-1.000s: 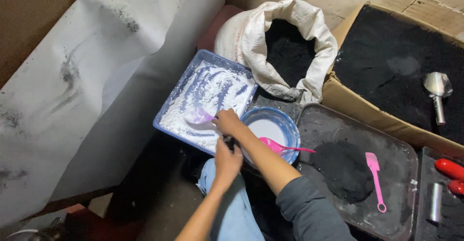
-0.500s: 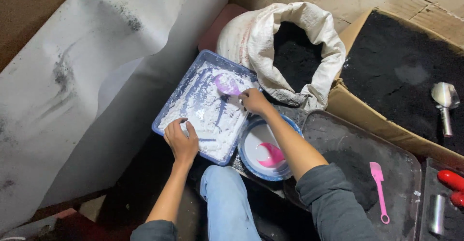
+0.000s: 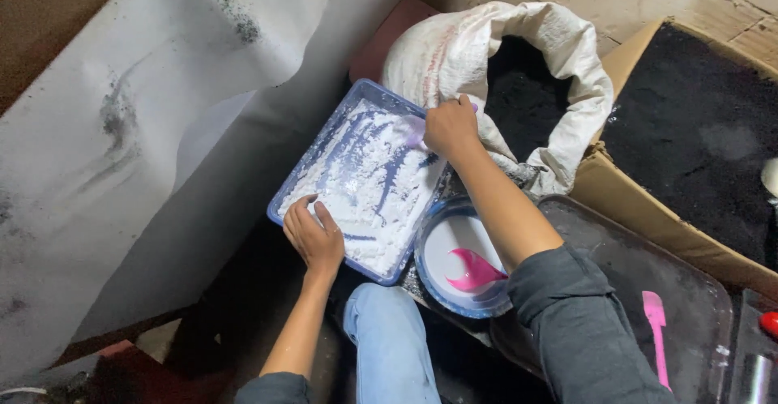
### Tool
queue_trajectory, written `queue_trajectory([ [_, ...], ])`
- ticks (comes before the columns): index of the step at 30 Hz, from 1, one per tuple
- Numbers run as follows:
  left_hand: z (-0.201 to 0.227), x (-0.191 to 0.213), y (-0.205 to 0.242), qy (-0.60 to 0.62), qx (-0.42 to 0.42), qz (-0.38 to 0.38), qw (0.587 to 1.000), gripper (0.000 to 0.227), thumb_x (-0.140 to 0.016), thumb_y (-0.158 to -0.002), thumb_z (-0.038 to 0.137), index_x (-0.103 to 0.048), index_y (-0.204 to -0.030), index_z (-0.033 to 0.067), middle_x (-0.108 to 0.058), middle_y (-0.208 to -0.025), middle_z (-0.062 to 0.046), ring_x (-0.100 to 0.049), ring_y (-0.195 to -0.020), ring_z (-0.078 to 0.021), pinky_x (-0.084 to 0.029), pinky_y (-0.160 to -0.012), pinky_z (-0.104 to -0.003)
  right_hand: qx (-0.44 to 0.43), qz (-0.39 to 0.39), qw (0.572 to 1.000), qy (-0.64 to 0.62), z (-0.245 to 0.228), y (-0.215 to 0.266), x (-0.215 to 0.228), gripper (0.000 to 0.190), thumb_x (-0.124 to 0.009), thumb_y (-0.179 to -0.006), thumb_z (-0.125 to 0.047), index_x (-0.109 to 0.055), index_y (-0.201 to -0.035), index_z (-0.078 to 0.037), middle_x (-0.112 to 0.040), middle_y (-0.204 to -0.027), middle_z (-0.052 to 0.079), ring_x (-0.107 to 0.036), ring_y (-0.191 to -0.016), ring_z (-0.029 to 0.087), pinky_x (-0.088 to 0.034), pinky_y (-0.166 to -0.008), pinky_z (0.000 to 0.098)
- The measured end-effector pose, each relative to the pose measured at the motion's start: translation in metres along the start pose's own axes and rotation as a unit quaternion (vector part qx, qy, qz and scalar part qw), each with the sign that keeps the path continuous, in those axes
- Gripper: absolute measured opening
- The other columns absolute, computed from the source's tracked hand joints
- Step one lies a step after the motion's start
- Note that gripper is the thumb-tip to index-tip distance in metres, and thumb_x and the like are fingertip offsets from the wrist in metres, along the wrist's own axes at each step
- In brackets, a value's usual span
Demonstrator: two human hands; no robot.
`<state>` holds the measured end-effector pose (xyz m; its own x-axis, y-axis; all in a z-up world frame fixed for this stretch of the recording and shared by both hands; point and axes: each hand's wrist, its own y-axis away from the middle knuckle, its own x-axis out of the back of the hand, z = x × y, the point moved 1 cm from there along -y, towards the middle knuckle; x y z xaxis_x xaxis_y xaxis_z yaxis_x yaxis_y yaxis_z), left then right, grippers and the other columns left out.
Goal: Mixing white powder into a liquid solution using a scoop and spatula to prepare a binder.
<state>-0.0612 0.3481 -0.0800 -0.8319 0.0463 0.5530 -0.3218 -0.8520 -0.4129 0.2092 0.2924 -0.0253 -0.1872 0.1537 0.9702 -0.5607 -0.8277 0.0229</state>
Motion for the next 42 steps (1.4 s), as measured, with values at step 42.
queue_trajectory([
  [42, -0.009, -0.005, 0.005, 0.104, -0.122, -0.046, 0.986, 0.049, -0.015, -0.097, 0.023, -0.06, -0.105, 0.0057, -0.062, -0.101, -0.012, -0.055, -0.103, -0.0292, -0.039, -0.093, -0.039, 0.034, -0.123, 0.936, -0.328, -0.158, 0.125, -0.027, 0.022, -0.05, -0.074, -0.011, -0.063, -0.086, 0.002, -0.062, -0.075, 0.022, -0.062, -0.075, 0.042, -0.045, -0.067, 0.0486],
])
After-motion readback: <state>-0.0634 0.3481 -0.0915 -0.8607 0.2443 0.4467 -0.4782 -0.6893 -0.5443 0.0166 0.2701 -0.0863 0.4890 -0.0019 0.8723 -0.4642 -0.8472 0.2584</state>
